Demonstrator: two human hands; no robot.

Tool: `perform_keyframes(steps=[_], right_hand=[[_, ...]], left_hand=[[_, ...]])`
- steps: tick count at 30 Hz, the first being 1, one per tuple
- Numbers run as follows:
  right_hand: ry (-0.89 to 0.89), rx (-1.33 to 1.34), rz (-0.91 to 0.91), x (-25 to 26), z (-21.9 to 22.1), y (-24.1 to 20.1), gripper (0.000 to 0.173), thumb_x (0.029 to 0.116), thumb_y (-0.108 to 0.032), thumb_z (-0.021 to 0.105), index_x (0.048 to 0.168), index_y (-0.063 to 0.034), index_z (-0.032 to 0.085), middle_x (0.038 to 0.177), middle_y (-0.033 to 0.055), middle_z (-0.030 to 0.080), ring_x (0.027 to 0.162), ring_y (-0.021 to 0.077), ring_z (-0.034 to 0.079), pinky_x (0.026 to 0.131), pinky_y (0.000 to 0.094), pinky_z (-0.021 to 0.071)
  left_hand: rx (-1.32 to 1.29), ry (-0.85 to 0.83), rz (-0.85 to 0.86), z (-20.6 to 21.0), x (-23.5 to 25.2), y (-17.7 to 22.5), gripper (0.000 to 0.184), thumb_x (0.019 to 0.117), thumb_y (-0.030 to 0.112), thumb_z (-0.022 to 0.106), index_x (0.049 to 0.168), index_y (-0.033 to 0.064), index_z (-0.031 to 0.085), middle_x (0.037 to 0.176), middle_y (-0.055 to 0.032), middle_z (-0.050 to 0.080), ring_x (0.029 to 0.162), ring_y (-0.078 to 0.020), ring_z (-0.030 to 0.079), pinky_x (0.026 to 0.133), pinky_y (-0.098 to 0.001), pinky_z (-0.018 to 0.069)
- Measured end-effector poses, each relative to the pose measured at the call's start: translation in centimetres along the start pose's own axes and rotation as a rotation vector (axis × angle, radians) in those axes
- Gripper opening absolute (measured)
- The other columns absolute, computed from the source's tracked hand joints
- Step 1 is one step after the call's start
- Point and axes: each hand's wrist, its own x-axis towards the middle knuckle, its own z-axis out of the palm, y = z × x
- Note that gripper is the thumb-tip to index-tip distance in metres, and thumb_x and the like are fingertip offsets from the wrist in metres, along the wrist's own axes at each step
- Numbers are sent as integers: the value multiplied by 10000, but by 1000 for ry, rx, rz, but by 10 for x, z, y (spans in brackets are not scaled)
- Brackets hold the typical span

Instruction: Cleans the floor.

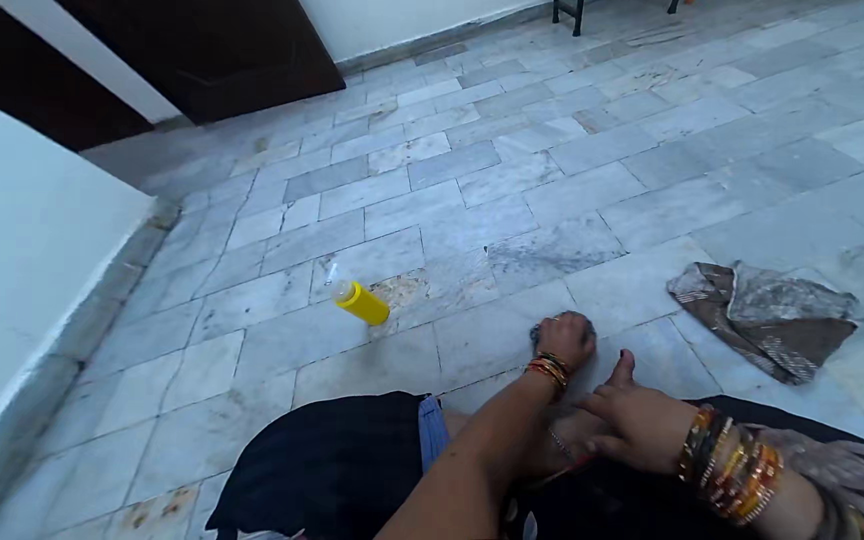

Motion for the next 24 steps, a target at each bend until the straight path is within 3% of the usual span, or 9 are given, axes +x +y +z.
perform_keyframes(steps=[6, 13, 15, 20, 24], right_hand=[[9, 6, -5, 2, 2, 12, 596, 1066, -421, 540, 1569, -121, 430, 1447, 233, 558, 1303, 435, 567, 1069, 612, 448], [-35, 97, 20, 7, -7, 30, 595, 1069, -432, 533, 1567, -122, 433, 1434, 232, 568, 1289, 430, 577, 1050, 614, 459], [-58, 123, 27, 9, -10, 32, 592, 1069, -428, 537, 1566, -123, 435, 1432, 235, 568, 1283, 433, 579, 1052, 614, 458], [-73, 168, 21, 15, -12, 37, 595, 1063, -438, 546, 1562, -131, 440, 1417, 227, 579, 1269, 425, 591, 1038, 630, 464], [-81, 183, 18, 17, -16, 33, 582, 1072, -416, 532, 1568, -130, 430, 1425, 220, 580, 1274, 409, 594, 1053, 624, 456]], left_hand=[[21, 18, 143, -9, 40, -6, 379, 1044, 339, 542, 1281, 72, 671, 1322, -157, 666, 1277, -335, 608, 1067, -572, 450], [-17, 208, -96, -62, 104, -95, 423, 1053, 353, 517, 1352, 83, 648, 1406, -175, 628, 1327, -385, 578, 1078, -636, 436], [-27, 283, -184, -82, 110, -129, 398, 1046, 345, 525, 1300, 77, 677, 1373, -180, 649, 1292, -396, 603, 1060, -651, 446], [-47, 441, -416, -118, 86, -217, 373, 1042, 332, 543, 1237, 52, 693, 1311, -213, 671, 1243, -431, 623, 1033, -686, 443], [-49, 500, -553, -118, 42, -245, 370, 1037, 318, 563, 1205, 8, 678, 1291, -259, 655, 1241, -457, 606, 1031, -696, 423]])
